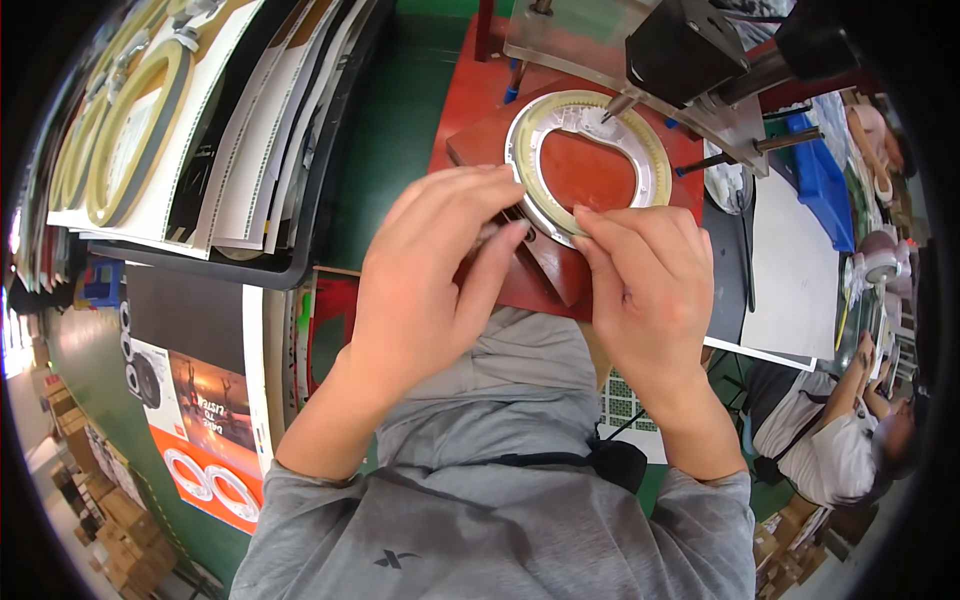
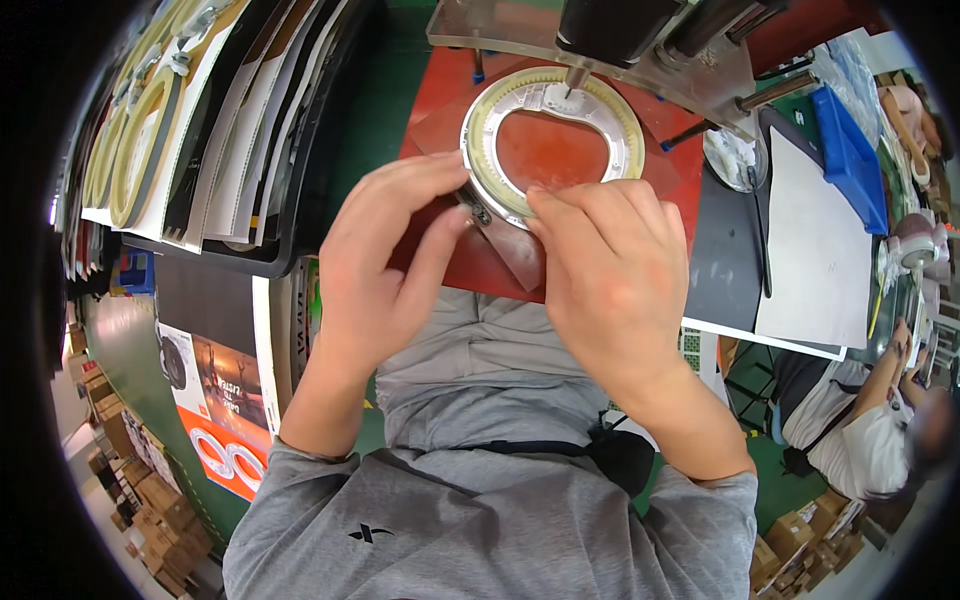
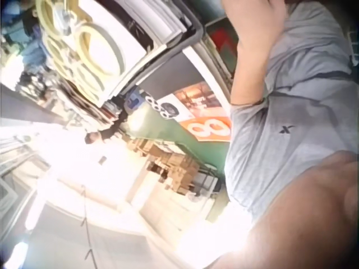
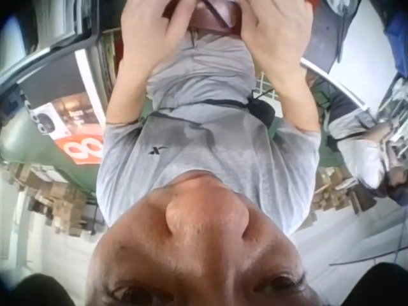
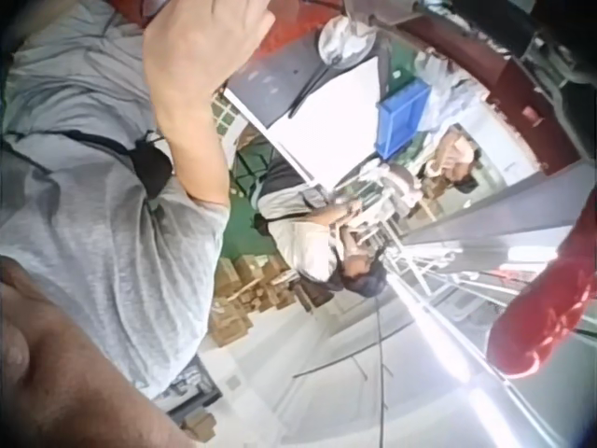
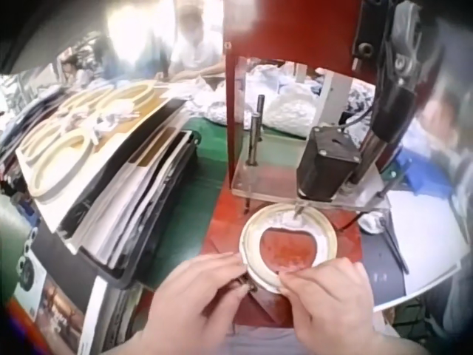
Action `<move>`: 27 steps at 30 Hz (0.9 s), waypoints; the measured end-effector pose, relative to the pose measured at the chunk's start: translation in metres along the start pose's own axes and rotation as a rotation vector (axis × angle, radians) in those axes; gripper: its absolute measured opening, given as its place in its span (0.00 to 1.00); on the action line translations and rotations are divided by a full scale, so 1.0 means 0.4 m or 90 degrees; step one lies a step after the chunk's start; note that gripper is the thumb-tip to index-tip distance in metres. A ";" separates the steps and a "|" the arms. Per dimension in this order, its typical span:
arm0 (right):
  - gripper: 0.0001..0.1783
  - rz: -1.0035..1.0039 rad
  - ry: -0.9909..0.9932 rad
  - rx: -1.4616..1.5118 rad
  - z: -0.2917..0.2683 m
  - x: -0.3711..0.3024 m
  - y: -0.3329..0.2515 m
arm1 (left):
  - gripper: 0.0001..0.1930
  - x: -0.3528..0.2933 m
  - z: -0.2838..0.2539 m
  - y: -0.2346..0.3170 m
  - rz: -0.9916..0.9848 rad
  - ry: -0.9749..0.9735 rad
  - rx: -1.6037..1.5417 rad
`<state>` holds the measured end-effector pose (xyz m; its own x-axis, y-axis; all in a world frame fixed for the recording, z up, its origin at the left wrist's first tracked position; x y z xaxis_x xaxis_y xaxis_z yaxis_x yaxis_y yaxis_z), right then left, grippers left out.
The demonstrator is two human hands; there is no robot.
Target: Applying adhesive to circular components and using a manual press machine.
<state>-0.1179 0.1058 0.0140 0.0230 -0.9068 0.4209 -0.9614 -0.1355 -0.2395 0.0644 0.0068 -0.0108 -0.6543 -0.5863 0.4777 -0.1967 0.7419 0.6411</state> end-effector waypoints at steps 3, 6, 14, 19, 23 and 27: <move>0.14 0.019 -0.025 -0.002 -0.013 0.005 -0.011 | 0.14 0.032 0.011 0.005 -0.077 0.032 -0.002; 0.13 0.034 -0.050 -0.002 -0.018 0.004 -0.011 | 0.13 0.079 0.041 -0.005 -0.129 0.049 0.032; 0.17 -0.059 -0.064 -0.017 -0.008 -0.001 0.026 | 0.11 0.094 0.094 -0.037 -0.087 0.140 -0.029; 0.19 -0.059 -0.060 -0.004 -0.029 0.004 0.039 | 0.10 0.101 0.092 -0.049 -0.055 0.152 -0.019; 0.25 0.057 -0.005 -0.038 0.000 0.027 0.081 | 0.10 0.105 0.086 -0.057 -0.043 0.131 -0.027; 0.32 0.111 -0.093 -0.043 0.051 0.049 0.095 | 0.10 0.106 0.070 -0.054 -0.032 0.096 -0.007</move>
<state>-0.1484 0.0746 -0.0045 -0.1102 -0.9629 0.2464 -0.9704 0.0507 -0.2359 0.0205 -0.0251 -0.0210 -0.5260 -0.6655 0.5295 -0.2176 0.7072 0.6727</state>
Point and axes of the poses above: each hand's wrist, its own x-axis towards the middle knuckle, its own z-axis out of the palm, y = z × x, the point moved 1 cm from there along x, towards the middle knuckle, and after that the axes turned 8 degrees about -y, right-handed, at the moved point
